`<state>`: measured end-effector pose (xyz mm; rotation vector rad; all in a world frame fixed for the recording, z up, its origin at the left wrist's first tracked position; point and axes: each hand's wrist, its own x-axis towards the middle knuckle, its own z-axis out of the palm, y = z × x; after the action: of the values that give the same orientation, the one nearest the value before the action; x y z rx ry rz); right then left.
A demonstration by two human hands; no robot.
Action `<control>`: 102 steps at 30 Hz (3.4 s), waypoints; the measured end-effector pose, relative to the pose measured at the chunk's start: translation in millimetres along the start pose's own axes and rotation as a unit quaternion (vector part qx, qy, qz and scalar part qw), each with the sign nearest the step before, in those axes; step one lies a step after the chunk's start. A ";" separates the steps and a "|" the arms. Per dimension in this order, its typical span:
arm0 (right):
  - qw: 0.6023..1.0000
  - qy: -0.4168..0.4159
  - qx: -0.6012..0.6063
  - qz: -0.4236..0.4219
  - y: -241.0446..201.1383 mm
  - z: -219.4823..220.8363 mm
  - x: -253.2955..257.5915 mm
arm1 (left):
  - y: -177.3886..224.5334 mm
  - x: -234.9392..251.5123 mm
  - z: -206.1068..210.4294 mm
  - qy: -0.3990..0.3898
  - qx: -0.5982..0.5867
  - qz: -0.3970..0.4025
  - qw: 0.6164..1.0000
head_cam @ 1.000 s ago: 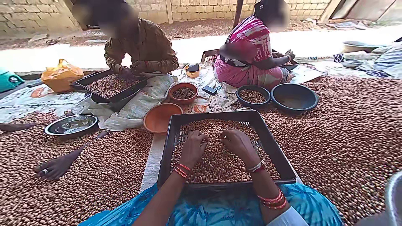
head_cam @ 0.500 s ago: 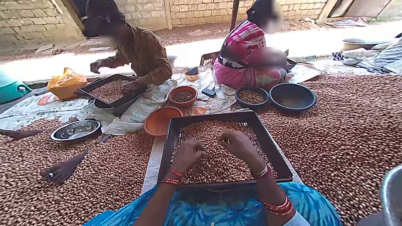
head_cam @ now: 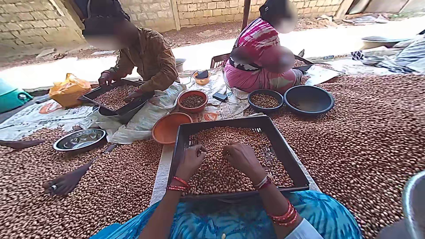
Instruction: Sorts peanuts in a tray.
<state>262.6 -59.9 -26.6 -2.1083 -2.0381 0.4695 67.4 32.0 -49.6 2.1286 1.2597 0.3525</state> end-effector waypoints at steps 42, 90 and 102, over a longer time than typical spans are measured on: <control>0.991 -0.075 0.059 -0.091 32.2 -32.2 -21.7 | -6.9 2.6 -8.8 -0.037 0.211 -0.087 0.973; 0.979 -0.022 0.136 -0.151 39.8 -22.0 -15.1 | 0.3 -14.3 -47.5 -0.020 0.064 -0.029 0.997; 0.984 0.032 0.173 0.025 77.9 -41.4 -45.2 | 32.1 -19.4 14.2 -0.157 0.230 -0.164 0.946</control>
<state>349.2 -104.9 -9.4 -1.9408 -1.7239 0.6965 87.1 -1.1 -38.3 2.1691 1.5752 -0.4509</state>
